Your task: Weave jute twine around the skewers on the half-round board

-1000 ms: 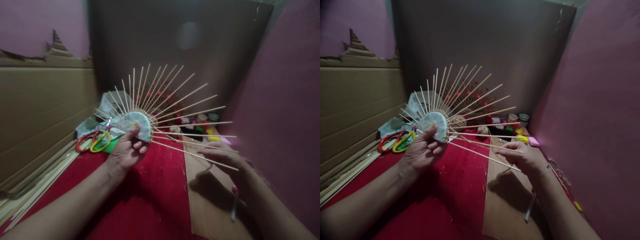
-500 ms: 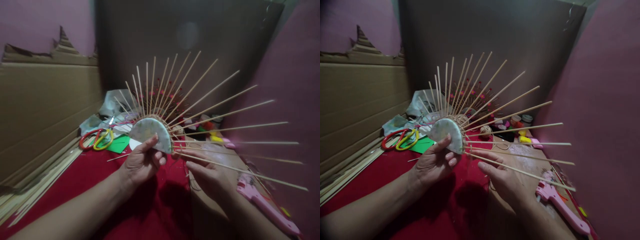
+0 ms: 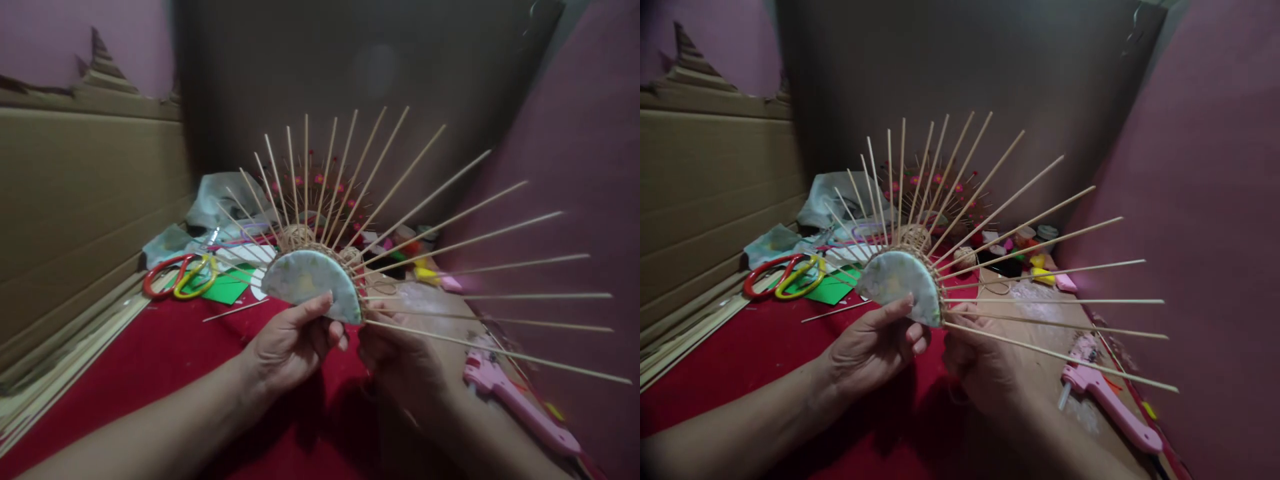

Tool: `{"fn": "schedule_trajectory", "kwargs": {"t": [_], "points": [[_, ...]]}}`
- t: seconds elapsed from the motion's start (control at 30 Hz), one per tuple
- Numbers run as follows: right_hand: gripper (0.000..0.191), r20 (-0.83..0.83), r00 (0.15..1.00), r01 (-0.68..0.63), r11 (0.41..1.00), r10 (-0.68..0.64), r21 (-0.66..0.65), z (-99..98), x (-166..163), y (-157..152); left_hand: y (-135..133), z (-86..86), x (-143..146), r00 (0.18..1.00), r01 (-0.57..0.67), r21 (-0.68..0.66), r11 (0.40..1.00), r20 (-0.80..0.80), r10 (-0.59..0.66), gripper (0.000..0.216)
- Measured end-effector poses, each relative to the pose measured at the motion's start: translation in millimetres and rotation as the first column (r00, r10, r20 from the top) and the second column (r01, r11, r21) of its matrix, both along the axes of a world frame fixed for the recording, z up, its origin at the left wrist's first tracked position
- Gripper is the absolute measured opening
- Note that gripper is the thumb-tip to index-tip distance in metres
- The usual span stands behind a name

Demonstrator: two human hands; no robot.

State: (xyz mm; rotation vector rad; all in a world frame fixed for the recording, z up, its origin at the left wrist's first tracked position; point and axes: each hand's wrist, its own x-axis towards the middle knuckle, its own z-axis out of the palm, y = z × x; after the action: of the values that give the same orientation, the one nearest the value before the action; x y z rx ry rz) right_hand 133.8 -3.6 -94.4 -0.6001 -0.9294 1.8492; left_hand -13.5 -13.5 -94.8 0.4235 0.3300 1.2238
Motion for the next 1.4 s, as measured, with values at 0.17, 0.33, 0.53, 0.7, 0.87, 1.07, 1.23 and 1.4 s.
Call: {"fn": "schedule_trajectory", "kwargs": {"t": [0.17,0.33,0.53,0.7,0.87,1.07,1.23,1.4], "points": [[0.04,0.004,0.996,-0.091,0.993,0.092,-0.077,-12.0,-0.1,1.5,-3.6,2.7,1.4,0.999,0.03,0.007,1.0,-0.044,-0.03,0.018],[0.029,-0.025,0.997,-0.082,0.992,0.08,-0.101,-9.1,-0.6,1.1,-3.0,7.5,1.6,0.995,-0.019,-0.049,0.999,-0.097,0.014,0.024],[0.023,-0.004,1.0,-0.008,0.999,0.008,-0.033,-14.2,-3.4,-1.9,-1.0,6.5,2.8,0.993,-0.069,-0.075,0.995,-0.099,0.061,0.026],[0.022,0.027,1.0,0.0,1.0,0.001,-0.029,-23.0,-5.0,-1.8,1.4,6.0,4.3,0.995,-0.092,-0.156,0.984,-0.062,0.083,0.024],[0.035,0.201,0.974,0.082,0.988,-0.107,0.129,-23.5,-4.8,-1.5,0.7,1.6,6.9,0.993,-0.121,-0.156,0.98,-0.018,0.119,0.018],[0.044,0.231,0.964,0.094,0.98,-0.134,0.176,-15.4,-8.2,-6.8,-5.5,0.8,9.7,0.997,-0.072,-0.082,0.994,-0.043,0.069,0.015],[0.049,0.313,0.941,0.086,0.986,-0.126,0.139,-12.7,-11.6,-9.0,-8.8,-2.5,8.5,0.991,-0.065,-0.058,0.996,-0.122,0.057,0.013],[0.05,0.326,0.94,0.021,0.972,-0.098,0.233,-11.1,-8.7,-7.8,-7.5,-8.2,11.2,0.954,0.0,0.041,0.999,-0.298,0.012,0.021]]}}
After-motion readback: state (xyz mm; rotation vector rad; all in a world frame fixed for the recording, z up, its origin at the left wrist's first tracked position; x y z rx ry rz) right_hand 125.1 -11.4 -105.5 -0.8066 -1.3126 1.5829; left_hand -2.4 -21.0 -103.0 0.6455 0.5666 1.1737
